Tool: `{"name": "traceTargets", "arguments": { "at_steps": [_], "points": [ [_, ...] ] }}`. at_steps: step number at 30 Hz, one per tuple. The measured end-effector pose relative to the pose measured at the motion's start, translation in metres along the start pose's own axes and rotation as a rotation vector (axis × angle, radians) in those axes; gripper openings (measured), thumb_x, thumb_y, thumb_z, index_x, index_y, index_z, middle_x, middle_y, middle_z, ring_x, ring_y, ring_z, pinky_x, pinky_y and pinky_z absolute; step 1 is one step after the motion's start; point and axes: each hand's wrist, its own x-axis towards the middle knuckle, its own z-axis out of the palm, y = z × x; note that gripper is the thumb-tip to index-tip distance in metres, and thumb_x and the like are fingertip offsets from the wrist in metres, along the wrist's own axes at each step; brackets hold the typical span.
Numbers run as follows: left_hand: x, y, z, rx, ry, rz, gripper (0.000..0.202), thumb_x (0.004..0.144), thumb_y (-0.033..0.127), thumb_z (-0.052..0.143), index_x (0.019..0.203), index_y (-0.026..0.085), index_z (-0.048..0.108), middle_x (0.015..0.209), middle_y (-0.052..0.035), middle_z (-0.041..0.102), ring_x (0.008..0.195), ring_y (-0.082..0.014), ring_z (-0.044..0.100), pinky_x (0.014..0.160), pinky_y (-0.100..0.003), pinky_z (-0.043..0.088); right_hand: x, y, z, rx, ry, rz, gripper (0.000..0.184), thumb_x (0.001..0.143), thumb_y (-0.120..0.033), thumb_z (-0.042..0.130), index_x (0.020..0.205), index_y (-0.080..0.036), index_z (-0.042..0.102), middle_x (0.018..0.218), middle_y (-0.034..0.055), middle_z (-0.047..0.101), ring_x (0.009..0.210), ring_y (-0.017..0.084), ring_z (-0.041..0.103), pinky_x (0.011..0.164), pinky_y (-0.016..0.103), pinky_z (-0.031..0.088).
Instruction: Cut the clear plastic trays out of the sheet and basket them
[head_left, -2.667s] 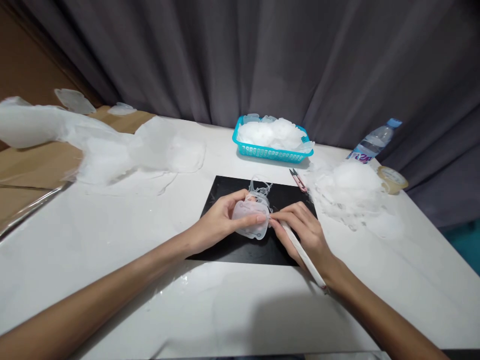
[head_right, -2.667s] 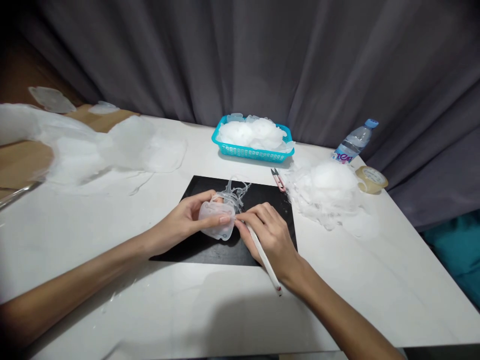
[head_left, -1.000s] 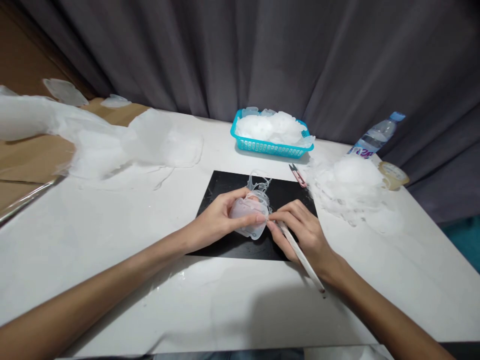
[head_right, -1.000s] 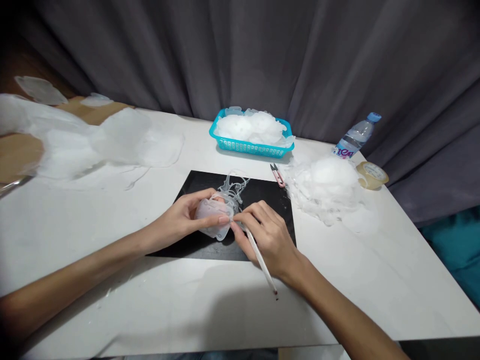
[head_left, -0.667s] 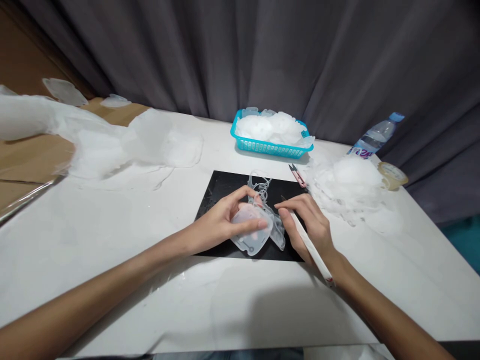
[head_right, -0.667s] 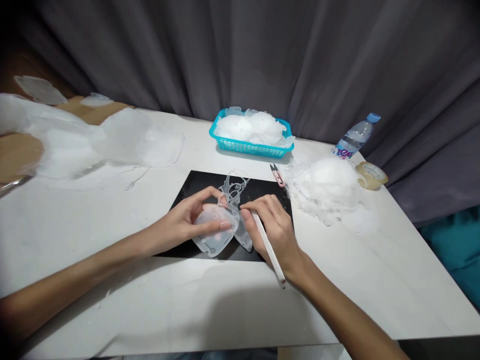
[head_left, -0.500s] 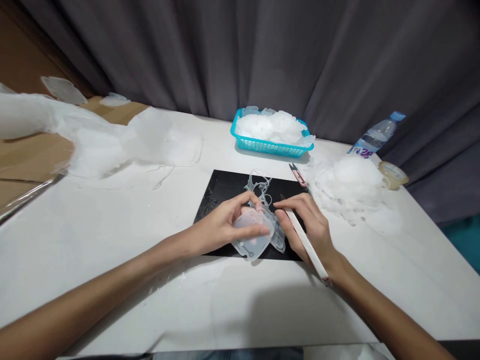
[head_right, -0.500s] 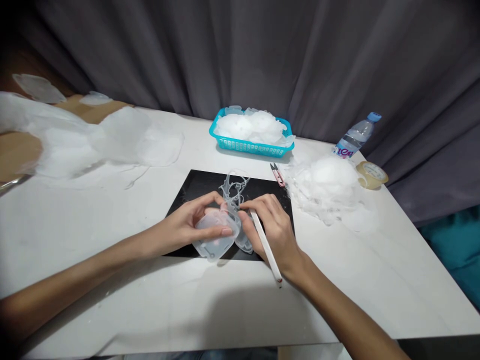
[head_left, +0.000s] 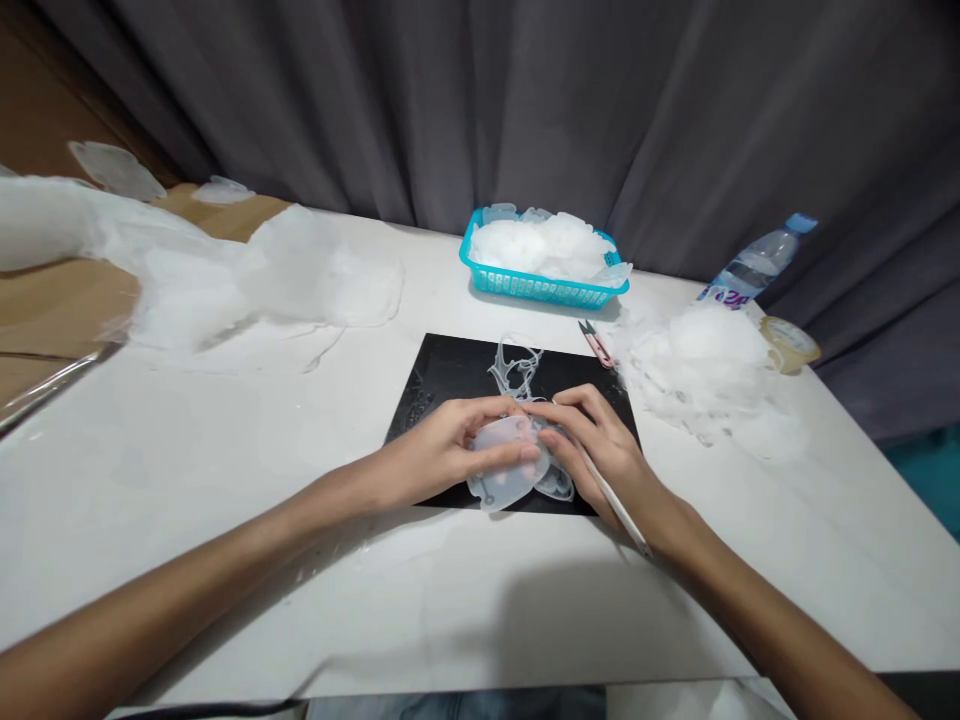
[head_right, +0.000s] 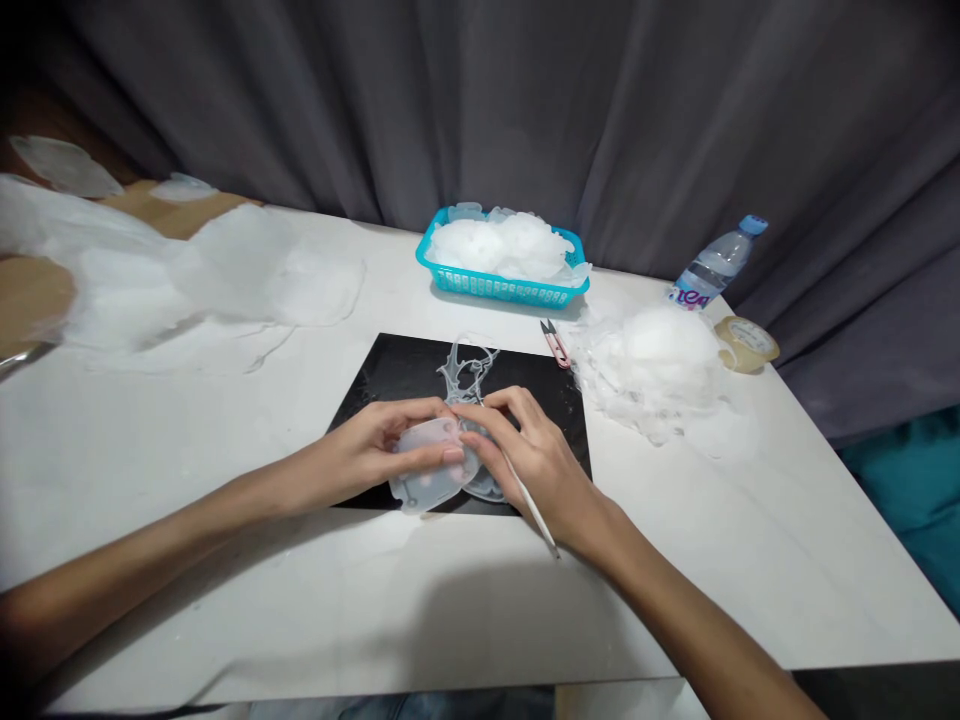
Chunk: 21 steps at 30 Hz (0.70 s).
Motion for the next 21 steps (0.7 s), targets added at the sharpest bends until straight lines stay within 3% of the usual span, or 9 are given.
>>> {"name": "traceTargets", "arguments": {
  "at_steps": [4,9,16,21],
  "points": [
    [0.0002,0.0023,-0.0003,0.033,0.013,-0.002,0.037,0.096,0.051,0.068,0.098,0.014,0.070,0.078,0.0012,0.058,0.067,-0.0111,0.050,0.056,-0.021,0.038,0.0017,-0.0008,0.0002,0.064,0.036,0.050,0.017,0.106,-0.019,0.054,0.119,-0.023,0.065,0.104,0.0058,0.057,0.098,0.018,0.062,0.088,0.033,0.055],
    [0.0007,0.0055,0.0009,-0.009,0.025,-0.002,0.034,0.096,0.049,0.069,0.095,0.015,0.069,0.077,0.0023,0.057,0.066,-0.0103,0.049,0.055,-0.020,0.037,0.0047,-0.0022,-0.0049,0.055,0.225,0.100,0.012,0.103,-0.015,0.054,0.104,-0.023,0.064,0.097,0.0048,0.060,0.093,0.019,0.062,0.085,0.036,0.053],
    [0.0033,0.0022,-0.0020,-0.048,0.099,0.077,0.029,0.096,0.044,0.070,0.096,0.015,0.069,0.085,0.0007,0.063,0.075,-0.0124,0.056,0.065,-0.022,0.044,0.0044,-0.0017,-0.0084,0.141,0.050,0.054,0.010,0.102,-0.016,0.057,0.100,-0.021,0.065,0.092,0.0043,0.061,0.089,0.019,0.060,0.083,0.036,0.051],
    [0.0048,0.0013,-0.0056,-0.033,0.150,0.136,0.024,0.099,0.041,0.068,0.100,0.017,0.069,0.090,0.0007,0.064,0.080,-0.0120,0.059,0.071,-0.021,0.047,0.0034,-0.0014,-0.0064,0.195,0.015,0.050,0.011,0.102,-0.015,0.058,0.105,-0.021,0.066,0.095,0.0048,0.063,0.092,0.019,0.060,0.085,0.035,0.051]
  ]
}}
